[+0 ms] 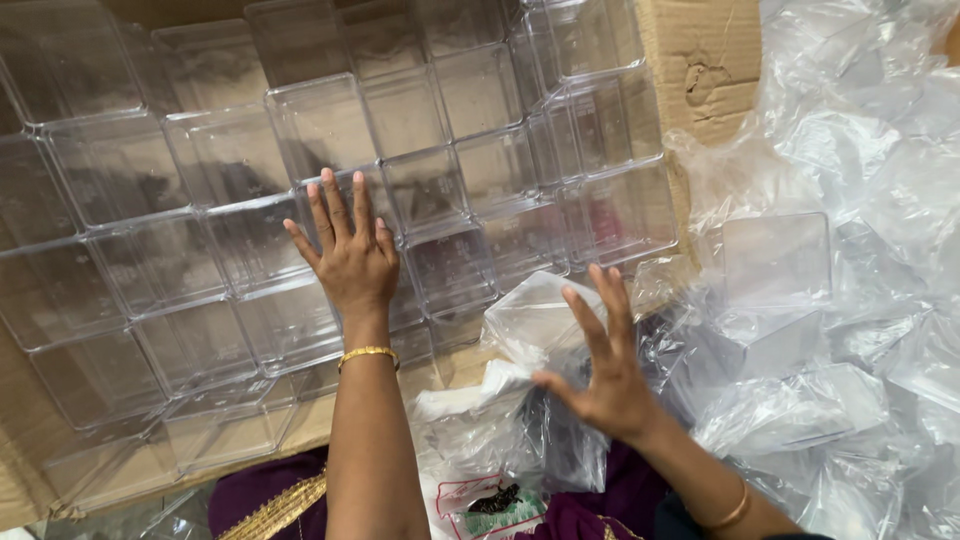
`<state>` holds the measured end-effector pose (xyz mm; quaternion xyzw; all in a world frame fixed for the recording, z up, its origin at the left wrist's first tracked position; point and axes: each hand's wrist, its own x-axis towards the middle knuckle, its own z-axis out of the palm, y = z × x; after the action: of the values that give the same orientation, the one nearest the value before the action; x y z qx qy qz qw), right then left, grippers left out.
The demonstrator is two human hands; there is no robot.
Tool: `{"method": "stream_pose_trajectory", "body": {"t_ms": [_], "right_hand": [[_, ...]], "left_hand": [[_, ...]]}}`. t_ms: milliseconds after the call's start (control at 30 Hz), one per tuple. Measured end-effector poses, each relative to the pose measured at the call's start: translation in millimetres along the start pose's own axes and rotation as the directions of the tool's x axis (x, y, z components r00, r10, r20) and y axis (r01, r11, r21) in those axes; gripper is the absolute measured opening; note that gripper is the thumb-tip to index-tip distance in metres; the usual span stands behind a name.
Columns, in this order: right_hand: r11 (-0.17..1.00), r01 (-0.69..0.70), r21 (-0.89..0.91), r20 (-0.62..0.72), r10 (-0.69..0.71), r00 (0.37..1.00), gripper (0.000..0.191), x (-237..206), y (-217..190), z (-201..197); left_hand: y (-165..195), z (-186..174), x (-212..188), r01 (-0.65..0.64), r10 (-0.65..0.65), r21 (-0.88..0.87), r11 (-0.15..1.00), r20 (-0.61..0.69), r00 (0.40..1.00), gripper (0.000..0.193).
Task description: The person sits on the floor and places clear plastic containers into a large white plastic bag. They repeatedly pick up containers from a cardboard box and put them into the bag, then adjust the bag and the containers.
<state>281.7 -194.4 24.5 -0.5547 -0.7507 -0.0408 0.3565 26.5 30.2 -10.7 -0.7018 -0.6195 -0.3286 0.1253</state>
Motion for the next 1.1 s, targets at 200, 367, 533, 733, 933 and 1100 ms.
{"method": "stream_pose_trajectory", "body": {"t_ms": [200, 367, 533, 733, 933, 1100], "right_hand": [[0.972, -0.232, -0.03, 0.076, 0.233, 0.969, 0.125, -32, -9, 14], [0.881, -0.468, 0.065, 0.181, 0.451, 0.874, 0.113, -63, 2, 14], [0.847, -0.521, 0.103, 0.201, 0.495, 0.845, 0.061, -81, 7, 13], [0.803, -0.398, 0.444, 0.05, 0.421, 0.905, 0.024, -83, 18, 19], [0.032, -0.31, 0.95, 0.1, 0.911, 0.4, 0.017, -53, 72, -54], [-0.042, 0.141, 0.989, -0.071, 0.704, 0.707, 0.02, -47, 149, -188]], "left_hand": [[0, 0, 0, 0.009, -0.009, -0.009, 1.0, 0.002, 1.0, 0.063], [-2, 3, -1, 0.009, -0.009, -0.003, 1.0, -0.003, 1.0, 0.063], [-1, 4, 0, 0.009, -0.009, 0.003, 1.0, -0.006, 1.0, 0.063], [-1, 1, 1, 0.017, -0.017, -0.004, 1.0, 0.016, 1.0, 0.063], [-2, -1, 0, 0.006, -0.005, -0.005, 1.0, 0.025, 1.0, 0.064], [-2, -3, -1, 0.006, -0.004, -0.045, 0.999, 0.026, 1.0, 0.064]]}}
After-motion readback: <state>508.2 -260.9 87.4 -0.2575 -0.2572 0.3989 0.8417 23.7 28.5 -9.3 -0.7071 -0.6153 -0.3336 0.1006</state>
